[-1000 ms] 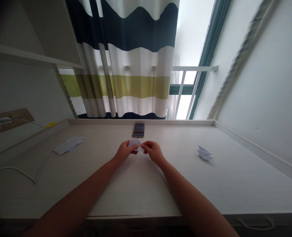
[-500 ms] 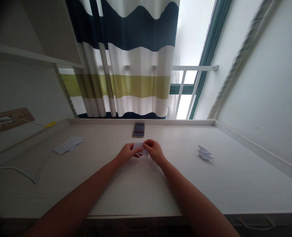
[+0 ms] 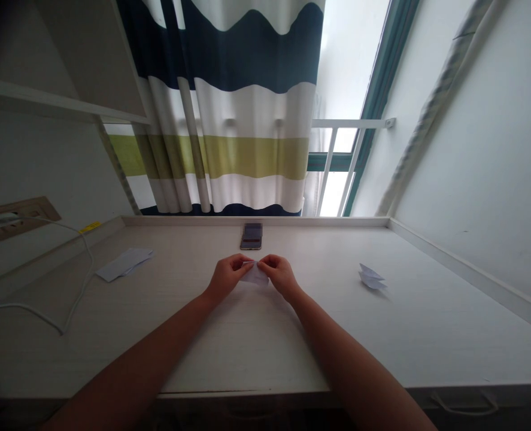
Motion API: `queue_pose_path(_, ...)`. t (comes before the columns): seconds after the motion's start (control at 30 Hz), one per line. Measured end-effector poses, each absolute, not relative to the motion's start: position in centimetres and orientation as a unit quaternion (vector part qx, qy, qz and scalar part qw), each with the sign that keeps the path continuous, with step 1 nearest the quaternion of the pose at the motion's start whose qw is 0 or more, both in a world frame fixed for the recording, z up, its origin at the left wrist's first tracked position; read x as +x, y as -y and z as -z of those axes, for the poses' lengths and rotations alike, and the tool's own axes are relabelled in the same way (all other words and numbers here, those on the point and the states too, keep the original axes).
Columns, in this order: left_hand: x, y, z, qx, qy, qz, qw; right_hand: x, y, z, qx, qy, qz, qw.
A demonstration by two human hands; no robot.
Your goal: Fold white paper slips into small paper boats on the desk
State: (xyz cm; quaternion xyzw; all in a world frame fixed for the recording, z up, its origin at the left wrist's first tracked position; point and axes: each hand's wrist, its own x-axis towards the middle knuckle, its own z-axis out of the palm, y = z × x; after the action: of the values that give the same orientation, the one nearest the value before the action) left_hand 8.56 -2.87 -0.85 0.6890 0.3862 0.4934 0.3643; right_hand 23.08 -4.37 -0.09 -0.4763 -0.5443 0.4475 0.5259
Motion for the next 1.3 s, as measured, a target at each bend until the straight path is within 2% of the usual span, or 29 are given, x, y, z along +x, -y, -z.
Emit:
queue_pose_path(0.4, 8.57, 3.40, 0.40, 0.732, -0.375, -0.472, 0.317, 23.28, 4.05, 0.59, -0.473, 0.552, -0.433, 0.533)
queue_pose_path(0.5, 8.70, 3.41, 0.22, 0.702, -0.375, -0.470, 0.382, 23.38, 4.09, 0.59, -0.473, 0.559, -0.429, 0.528)
queue_pose_path(0.7, 8.81, 2.76, 0.34, 0.536, -0.392, -0.420, 0.619, 23.31, 4.21, 0.61, -0.481, 0.604, -0.372, 0.515)
queue_pose_path(0.8, 8.71, 2.68, 0.44, 0.504, -0.360, -0.388, 0.682, 23.26, 4.17, 0.71, -0.488, 0.625, -0.340, 0.506)
queue_pose_path(1.0, 8.48, 2.73, 0.34, 0.502, -0.351, -0.363, 0.702, 23.22, 4.17, 0.63, -0.499, 0.636, -0.331, 0.486)
queue_pose_path(1.3, 8.40, 2.58, 0.77, 0.496, -0.357, -0.365, 0.702, 23.02, 4.51, 0.13, -0.489, 0.602, -0.368, 0.512)
